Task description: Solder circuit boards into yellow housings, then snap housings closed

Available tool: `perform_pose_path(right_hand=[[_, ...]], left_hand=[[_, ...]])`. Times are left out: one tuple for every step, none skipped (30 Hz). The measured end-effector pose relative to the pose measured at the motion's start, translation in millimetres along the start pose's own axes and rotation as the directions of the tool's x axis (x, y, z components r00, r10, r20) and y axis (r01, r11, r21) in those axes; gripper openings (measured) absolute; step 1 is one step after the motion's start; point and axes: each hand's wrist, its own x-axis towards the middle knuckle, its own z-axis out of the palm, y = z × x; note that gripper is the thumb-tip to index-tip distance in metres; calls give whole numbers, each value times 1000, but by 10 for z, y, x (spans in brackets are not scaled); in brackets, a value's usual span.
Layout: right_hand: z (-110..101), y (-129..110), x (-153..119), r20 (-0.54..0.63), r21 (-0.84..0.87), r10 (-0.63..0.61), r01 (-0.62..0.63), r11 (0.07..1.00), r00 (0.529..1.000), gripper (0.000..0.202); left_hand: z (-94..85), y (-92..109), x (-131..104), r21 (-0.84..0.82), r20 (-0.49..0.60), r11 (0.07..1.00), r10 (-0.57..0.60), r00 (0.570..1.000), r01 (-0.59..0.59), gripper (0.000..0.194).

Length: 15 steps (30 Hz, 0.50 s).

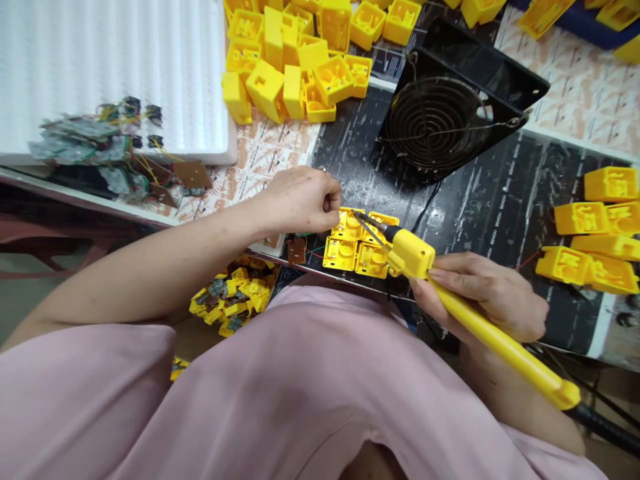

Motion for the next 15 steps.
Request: perform_pose_path(right_hand=[[18, 8, -12, 6, -6, -6, 6, 1000, 1000, 24], [36, 17, -24, 18, -13, -6, 6, 1000, 1000, 24], [54, 26, -35, 29, -17, -14, 14, 1000, 999, 24], [68, 34, -41, 38, -16, -25, 26, 1000, 999, 25], [76, 38, -43, 43, -13, -38, 38, 999, 998, 26], [75, 39, -41, 49, -7, -50, 51, 999, 998, 28], [66, 36, -34, 55, 0, -61, 61, 998, 997, 28], [49, 31, -26, 65, 1, -52, 52, 999, 997, 28], [29, 26, -19, 64, -1, -34, 34, 999, 997, 27], [8, 21, -15, 53, -5, -13, 13, 1000, 999, 26], [-11, 20, -17, 32, -13, 10, -10, 1000, 999, 25], [-25, 22, -27, 7, -22, 30, -30, 999, 1000, 24], [-33, 26, -45, -19, -27, 43, -44, 999, 999, 24], [-39, 32, -70, -40, -28, 52, -53, 998, 998, 25], [-42, 36, -101, -55, -29, 62, -63, 998, 997, 25]], left_hand=[[2, 0, 1, -2, 0, 1000, -3, 1000, 3, 17], [4, 0, 3, -7, -2, 1000, -2, 1000, 2, 17], [7, 1, 4, -14, -7, 1000, 1, 1000, -1, 16], [9, 3, 6, -19, -10, 1000, 5, 1000, -5, 16], [10, 7, 8, -21, -11, 1000, 4, 1000, -5, 15], [9, 12, 10, -19, -9, 1000, -1, 1000, 0, 14], [6, 19, 12, -15, -2, 1000, -11, 1000, 11, 13], [1, 26, 14, -9, 7, 1000, -22, 1000, 22, 13], [-5, 33, 15, -5, 18, 999, -31, 999, 31, 12], [-12, 38, 16, -4, 28, 999, -37, 999, 37, 12], [-18, 41, 17, -4, 32, 999, -37, 999, 37, 11], [-24, 40, 18, -4, 30, 1000, -30, 999, 30, 11], [-27, 36, 19, -4, 25, 1000, -18, 1000, 18, 12], [-29, 30, 20, -4, 19, 1000, -4, 1000, 4, 12], [-29, 22, 20, -1, 13, 1000, 9, 1000, -9, 12]])
